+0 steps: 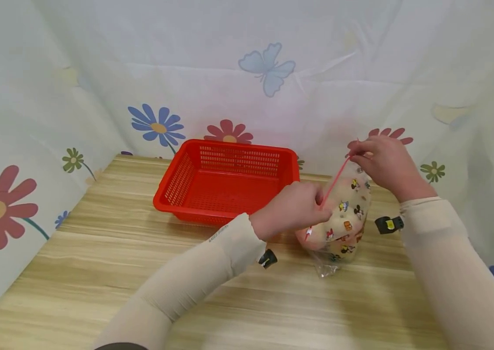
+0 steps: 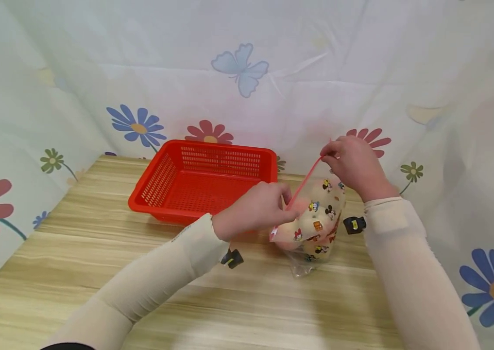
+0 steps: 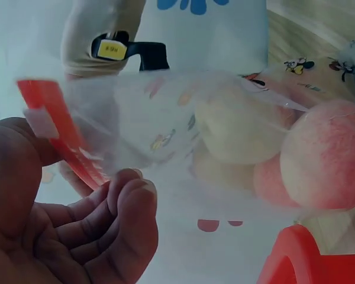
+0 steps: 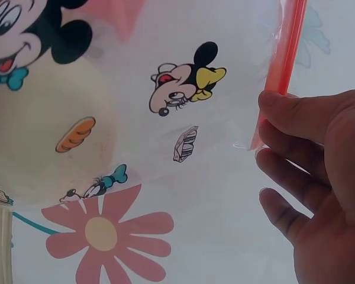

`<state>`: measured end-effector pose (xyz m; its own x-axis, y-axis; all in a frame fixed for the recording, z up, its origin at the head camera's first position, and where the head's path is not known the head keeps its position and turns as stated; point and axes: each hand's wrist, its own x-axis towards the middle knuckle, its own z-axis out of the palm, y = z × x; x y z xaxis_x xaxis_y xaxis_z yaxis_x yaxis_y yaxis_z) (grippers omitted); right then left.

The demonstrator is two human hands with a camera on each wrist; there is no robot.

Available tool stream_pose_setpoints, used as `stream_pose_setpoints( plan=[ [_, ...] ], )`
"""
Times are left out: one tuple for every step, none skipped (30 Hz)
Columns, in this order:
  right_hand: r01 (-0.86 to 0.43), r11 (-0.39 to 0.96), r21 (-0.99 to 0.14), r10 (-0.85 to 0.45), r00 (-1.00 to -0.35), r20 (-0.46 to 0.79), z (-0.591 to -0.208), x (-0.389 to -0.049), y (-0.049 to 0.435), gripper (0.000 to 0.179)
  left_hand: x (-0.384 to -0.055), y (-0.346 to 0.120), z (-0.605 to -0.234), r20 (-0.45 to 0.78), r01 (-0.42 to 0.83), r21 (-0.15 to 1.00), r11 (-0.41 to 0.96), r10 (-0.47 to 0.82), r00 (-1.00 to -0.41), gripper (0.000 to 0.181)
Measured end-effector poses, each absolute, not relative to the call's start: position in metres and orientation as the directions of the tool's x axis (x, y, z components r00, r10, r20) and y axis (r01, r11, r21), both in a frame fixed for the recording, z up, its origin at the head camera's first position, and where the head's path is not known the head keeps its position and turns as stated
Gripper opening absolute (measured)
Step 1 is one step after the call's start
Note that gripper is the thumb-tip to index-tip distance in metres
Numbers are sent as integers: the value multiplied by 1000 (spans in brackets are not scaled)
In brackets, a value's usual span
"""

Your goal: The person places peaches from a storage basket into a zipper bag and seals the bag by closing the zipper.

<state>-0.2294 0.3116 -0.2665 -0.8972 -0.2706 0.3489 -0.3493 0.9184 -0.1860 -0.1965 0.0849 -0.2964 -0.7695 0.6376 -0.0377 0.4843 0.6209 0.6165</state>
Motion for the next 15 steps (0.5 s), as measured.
stream_pose_setpoints(
  plan=[
    [-345, 920, -183, -266, -897, 354, -267, -229, 313, 8, -194, 84, -298, -26, 503, 606, 617, 647, -762, 16],
    [-340, 923, -181, -261, -897, 357, -268, -228, 314, 8, -192, 83, -299, -19, 515, 597, 615, 652, -758, 17],
    [-335, 924, -184, -254, -898, 359, -269, -228, 316, 8, -191, 83, -299, -12, 525, 587, 616, 655, -755, 17],
    [-332, 924, -190, -249, -899, 360, -269, -227, 317, 9, -189, 82, -300, -11, 530, 581, 617, 657, -754, 18],
    [-331, 924, -193, -246, -898, 363, -270, -226, 318, 9, -188, 82, -300, -9, 535, 574, 619, 658, -753, 18],
    [-334, 922, -194, -247, -897, 368, -271, -225, 319, 10, -186, 82, -299, -5, 541, 565, 622, 659, -752, 19],
    [-332, 921, -201, -243, -898, 368, -271, -224, 321, 11, -185, 82, -299, -2, 545, 558, 625, 658, -753, 19],
    [-328, 921, -210, -236, -899, 368, -272, -223, 322, 11, -183, 82, -297, 4, 554, 544, 630, 658, -753, 19],
    [-326, 921, -213, -232, -899, 372, -272, -222, 323, 12, -182, 82, -296, 11, 564, 526, 637, 658, -753, 18],
    [-327, 920, -215, -231, -897, 377, -272, -221, 325, 13, -180, 82, -295, 19, 575, 507, 643, 658, -753, 17],
    [-326, 920, -219, -228, -897, 378, -271, -220, 326, 13, -179, 82, -294, 29, 585, 487, 649, 657, -753, 17],
    [-325, 920, -221, -226, -897, 380, -271, -220, 327, 13, -178, 82, -292, 36, 592, 469, 655, 656, -754, 17],
    [-322, 920, -223, -222, -898, 380, -270, -219, 328, 13, -176, 82, -290, 44, 601, 451, 660, 656, -754, 16],
    [-323, 920, -221, -224, -897, 381, -269, -219, 329, 13, -175, 82, -289, 48, 605, 436, 666, 654, -755, 15],
    [-325, 920, -219, -226, -896, 383, -269, -218, 331, 12, -175, 82, -288, 51, 609, 424, 670, 653, -755, 14]
  ],
)
